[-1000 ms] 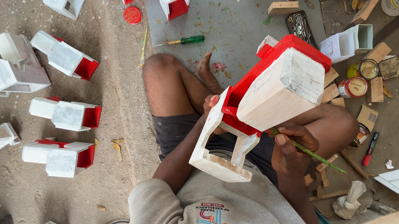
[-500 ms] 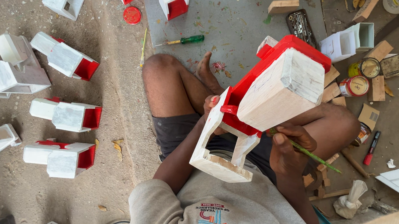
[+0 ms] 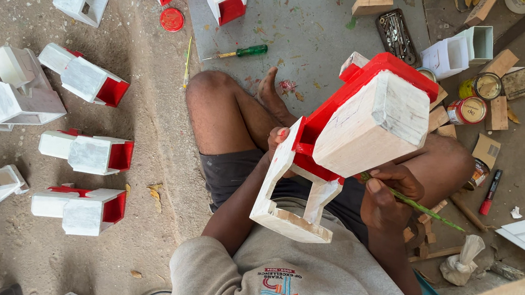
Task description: The person sits cross-legged on the floor holding a wooden toy part and paints its edges and surfaces red using a paintbrush, dipping the brush into a small red paint container and rotating the piece to coat different sides. Many other painted and unpainted toy parts lie on the floor around them.
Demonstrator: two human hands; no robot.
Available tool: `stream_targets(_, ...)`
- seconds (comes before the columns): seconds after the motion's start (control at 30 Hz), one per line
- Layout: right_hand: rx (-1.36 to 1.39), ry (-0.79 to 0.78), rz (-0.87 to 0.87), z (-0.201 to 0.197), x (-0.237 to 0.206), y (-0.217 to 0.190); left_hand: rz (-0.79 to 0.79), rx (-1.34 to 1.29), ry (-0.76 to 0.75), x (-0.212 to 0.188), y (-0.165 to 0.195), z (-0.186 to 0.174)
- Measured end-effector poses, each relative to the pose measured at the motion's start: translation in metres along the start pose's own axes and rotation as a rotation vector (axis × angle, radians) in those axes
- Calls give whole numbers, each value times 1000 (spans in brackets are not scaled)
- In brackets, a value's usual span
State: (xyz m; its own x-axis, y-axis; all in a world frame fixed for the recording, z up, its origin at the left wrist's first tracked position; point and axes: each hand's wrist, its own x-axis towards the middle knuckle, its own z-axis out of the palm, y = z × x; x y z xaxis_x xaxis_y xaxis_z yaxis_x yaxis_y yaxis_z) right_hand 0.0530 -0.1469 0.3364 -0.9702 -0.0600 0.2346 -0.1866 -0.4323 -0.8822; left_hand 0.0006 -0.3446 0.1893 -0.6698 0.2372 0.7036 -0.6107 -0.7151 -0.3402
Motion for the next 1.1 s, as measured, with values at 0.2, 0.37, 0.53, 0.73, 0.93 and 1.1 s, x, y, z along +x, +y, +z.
stream_targets(0.2, 84, 49, -11, -4, -3, 7, 37, 8, -13, -3, 5, -11)
stream_targets(0.37, 25, 66, 33, -1, -8, 8, 53, 19, 17, -3, 6, -8)
stream_targets(0.53, -26, 35, 10, -1, -6, 6, 105, 16, -57, -1, 1, -9)
stream_targets(0.73, -23, -4, -27, -5, -5, 2, 172, 42, -53, -3, 1, -12)
stream_targets(0.93, 36, 38, -16, 2, -4, 1, 97, -39, -35, -3, 3, -8)
stream_targets(1.1, -43, -2, -22, 7, -5, 3, 99, -24, -59, -6, 2, -14)
